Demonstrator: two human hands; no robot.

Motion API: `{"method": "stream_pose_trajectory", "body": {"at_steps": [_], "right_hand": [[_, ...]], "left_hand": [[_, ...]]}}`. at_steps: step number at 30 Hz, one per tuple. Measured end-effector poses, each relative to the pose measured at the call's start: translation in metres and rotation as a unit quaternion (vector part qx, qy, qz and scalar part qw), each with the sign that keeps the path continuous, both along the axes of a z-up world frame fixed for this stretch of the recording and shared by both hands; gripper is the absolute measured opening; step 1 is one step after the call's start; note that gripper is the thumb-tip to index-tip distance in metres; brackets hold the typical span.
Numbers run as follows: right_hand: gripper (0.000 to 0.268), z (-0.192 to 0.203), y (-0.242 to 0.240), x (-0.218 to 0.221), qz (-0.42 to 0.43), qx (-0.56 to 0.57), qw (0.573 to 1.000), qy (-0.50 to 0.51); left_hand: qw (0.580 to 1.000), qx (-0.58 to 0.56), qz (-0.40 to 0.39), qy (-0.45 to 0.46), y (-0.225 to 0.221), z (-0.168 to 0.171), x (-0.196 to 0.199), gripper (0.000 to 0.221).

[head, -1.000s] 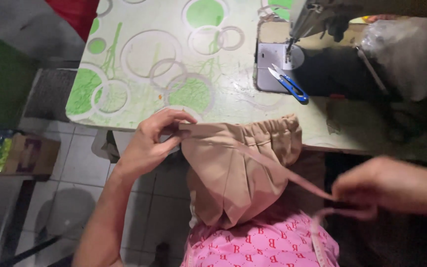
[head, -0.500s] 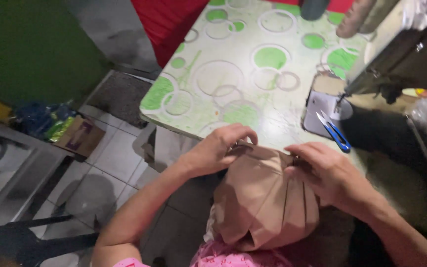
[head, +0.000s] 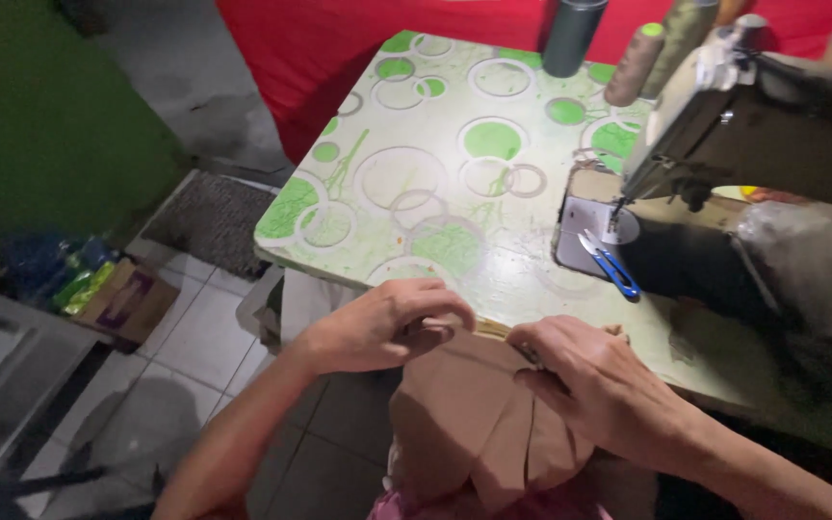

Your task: The person finishes sewing a pair of shorts, then performs a final inspection by checking seams, measuring the waistband with a tape measure, and folding the garment.

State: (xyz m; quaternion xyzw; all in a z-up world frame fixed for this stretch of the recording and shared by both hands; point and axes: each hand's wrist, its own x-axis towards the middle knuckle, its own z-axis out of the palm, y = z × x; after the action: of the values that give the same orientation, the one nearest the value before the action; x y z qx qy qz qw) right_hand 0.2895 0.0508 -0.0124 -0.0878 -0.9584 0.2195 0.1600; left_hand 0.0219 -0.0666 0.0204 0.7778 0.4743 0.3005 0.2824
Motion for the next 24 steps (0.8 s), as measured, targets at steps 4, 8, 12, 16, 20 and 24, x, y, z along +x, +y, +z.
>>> {"method": "stream_pose_trajectory", "body": {"at_steps": [4,8,12,16,20,24], "right_hand": [[0.027,0.025,-0.010,-0.005,0.032,-0.028,0.999,-0.018],[0.016,0.055,-0.028,-0.017,0.127,-0.009,0.992,0.021],[0.020,0.103,-0.042,-0.021,0.270,-0.022,0.961,0.061],[0.053,0.157,-0.031,-0.003,0.272,-0.083,0.956,0.076],[0.024,0.148,-0.001,0.009,0.149,-0.034,0.982,0.109],[0.017,0.138,0.013,0.000,0.151,0.008,0.981,0.122]], "left_hand": [[0.998,-0.041,-0.051,-0.010,-0.004,0.017,-0.006,0.023],[0.981,-0.153,-0.076,-0.090,0.013,0.024,-0.010,0.033],[0.974,-0.103,-0.196,-0.040,0.033,0.032,-0.001,0.039],[0.963,-0.141,-0.229,0.031,0.038,0.026,-0.002,0.058],[0.967,-0.176,-0.175,-0.049,0.020,0.034,-0.014,0.052],[0.959,-0.180,-0.129,-0.180,0.004,0.031,-0.002,0.068]]}}
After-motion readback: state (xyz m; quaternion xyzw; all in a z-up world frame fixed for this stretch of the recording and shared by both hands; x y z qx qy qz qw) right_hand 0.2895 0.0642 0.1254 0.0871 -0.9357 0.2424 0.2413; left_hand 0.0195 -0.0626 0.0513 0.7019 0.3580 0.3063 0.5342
